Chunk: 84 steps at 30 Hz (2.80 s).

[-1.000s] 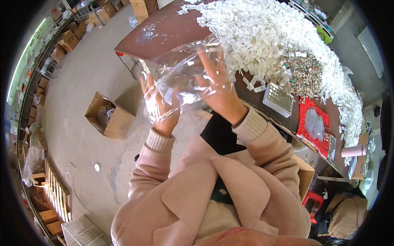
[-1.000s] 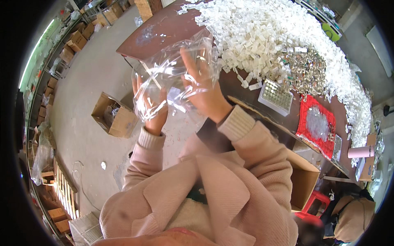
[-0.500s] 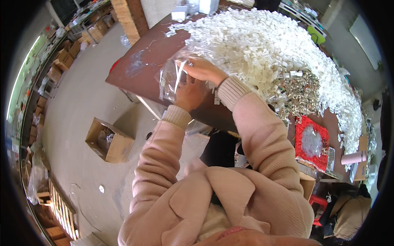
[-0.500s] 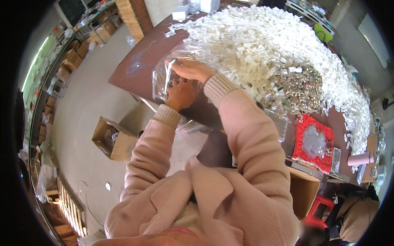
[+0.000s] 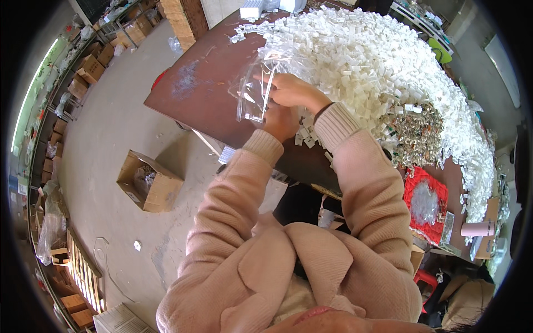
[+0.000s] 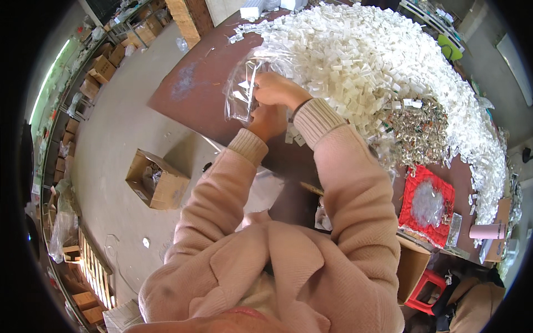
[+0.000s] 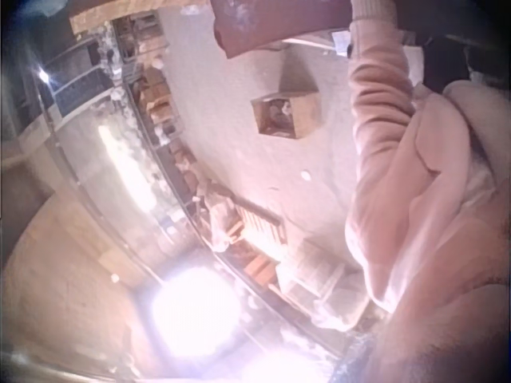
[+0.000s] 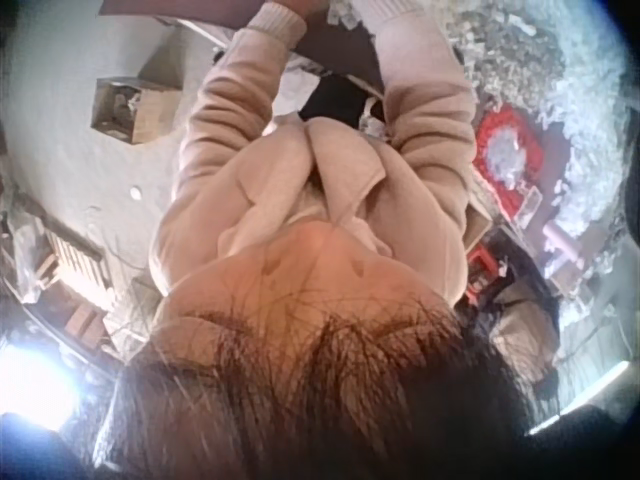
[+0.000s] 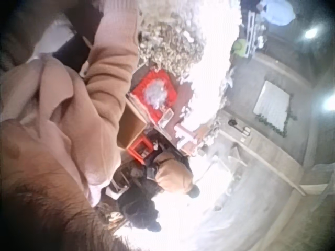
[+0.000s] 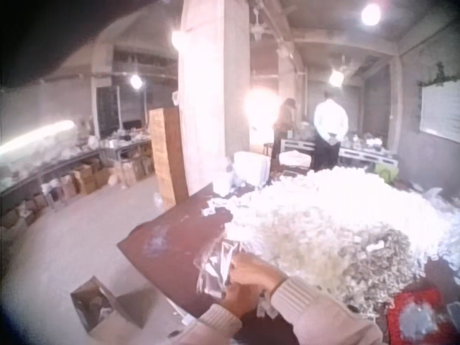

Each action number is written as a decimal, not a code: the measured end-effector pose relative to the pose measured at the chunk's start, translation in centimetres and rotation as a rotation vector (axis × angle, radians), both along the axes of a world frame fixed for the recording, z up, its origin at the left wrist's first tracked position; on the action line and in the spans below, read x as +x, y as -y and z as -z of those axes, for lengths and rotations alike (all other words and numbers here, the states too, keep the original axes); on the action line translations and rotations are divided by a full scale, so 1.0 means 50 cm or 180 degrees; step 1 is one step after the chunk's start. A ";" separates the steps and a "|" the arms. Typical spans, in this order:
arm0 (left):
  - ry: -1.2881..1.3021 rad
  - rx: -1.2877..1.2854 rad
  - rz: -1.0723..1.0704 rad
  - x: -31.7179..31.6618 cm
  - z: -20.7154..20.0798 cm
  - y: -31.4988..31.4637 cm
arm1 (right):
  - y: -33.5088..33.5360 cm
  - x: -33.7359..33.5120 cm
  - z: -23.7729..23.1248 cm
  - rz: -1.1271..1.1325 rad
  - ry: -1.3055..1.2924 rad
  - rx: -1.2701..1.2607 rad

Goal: The person assembles small white plastic housings with metal clips and LED modules at a workbench. They pick parts from a large pile, insert clips into housings, place LED modules inside, and pack the assembled units into a clear plastic bag. The person also handles a red tray and a white plastic tray during the process.

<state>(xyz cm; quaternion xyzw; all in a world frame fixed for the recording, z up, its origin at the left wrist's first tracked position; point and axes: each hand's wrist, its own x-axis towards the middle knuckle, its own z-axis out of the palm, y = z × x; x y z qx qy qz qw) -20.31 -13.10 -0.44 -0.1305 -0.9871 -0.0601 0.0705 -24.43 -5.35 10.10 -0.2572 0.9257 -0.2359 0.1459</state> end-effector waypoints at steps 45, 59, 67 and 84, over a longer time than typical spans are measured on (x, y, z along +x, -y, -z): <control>0.2047 0.0382 -0.1390 0.105 0.937 0.459 | 0.003 0.345 0.249 0.0523 -0.1443 0.0244; 0.1505 -0.0544 -0.0317 -0.066 1.181 0.382 | -0.040 0.352 0.283 0.0271 -0.2298 0.0564; 0.1015 -0.0118 -0.0535 -0.067 1.216 0.363 | -0.047 0.331 0.274 0.0278 -0.2365 0.0562; 0.0860 -0.0251 -0.0943 0.044 1.206 0.371 | -0.041 0.313 0.254 0.0240 -0.2401 0.0701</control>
